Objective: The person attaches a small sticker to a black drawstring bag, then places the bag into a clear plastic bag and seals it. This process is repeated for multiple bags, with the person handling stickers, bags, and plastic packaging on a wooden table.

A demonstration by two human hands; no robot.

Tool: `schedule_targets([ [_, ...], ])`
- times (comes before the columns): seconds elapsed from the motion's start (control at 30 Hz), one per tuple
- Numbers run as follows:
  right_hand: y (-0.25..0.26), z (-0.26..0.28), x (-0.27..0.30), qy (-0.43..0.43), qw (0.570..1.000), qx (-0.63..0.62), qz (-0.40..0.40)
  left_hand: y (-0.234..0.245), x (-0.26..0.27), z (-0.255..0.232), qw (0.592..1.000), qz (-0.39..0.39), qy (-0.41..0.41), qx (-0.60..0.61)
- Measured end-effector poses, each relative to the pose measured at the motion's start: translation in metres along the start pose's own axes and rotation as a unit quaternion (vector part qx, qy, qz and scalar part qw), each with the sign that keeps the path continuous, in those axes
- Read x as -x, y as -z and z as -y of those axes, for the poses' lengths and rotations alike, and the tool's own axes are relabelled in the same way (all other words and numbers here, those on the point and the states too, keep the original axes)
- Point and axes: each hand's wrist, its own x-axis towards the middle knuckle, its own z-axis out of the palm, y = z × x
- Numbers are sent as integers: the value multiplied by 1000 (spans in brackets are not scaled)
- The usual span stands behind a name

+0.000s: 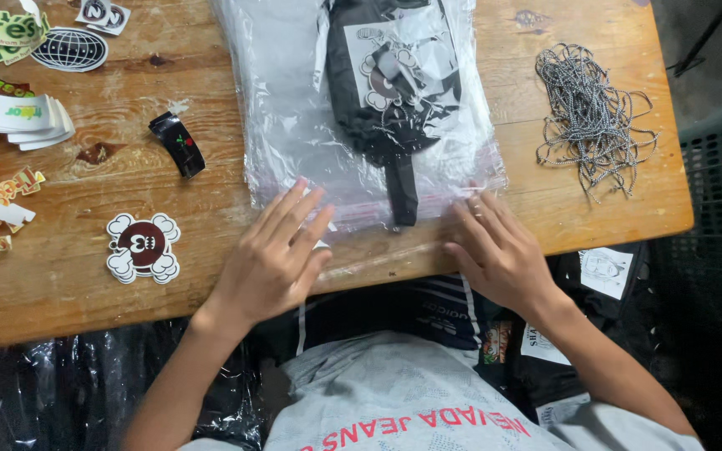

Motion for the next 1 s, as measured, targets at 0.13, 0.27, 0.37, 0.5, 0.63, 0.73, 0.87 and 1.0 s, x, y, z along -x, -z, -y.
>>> schedule_targets([
  [0.13, 18, -23, 13, 84, 973, -112, -185, 2, 18, 16, 995, 24, -20, 97],
  [0.27, 21, -61, 6, 59, 994, 48, -74, -4, 18, 34, 996, 49, -71, 4],
  [0.37, 11, -75, -17, 135, 989, 51, -40, -17, 9, 37, 997, 13, -81, -9],
  [0.5, 5, -94, -30, 119, 984, -134, -5, -27, 4, 49, 986, -19, -20, 163],
  [0.63, -35, -127, -25, -106, 976, -186, -38, -5, -15, 41, 941, -39, 172, 290],
  [0.73, -15, -96, -84, -133, 948, -282, -67, -2, -38, 40, 900, -59, 331, 278],
  [0.87, -18, -103, -114, -293, 877, -379, 46, -9, -62, 47, 871, -39, 429, 235],
  [1.0, -30, -119, -122, -326, 888, -310, 95, -8, -60, 41, 932, -63, 357, 4],
])
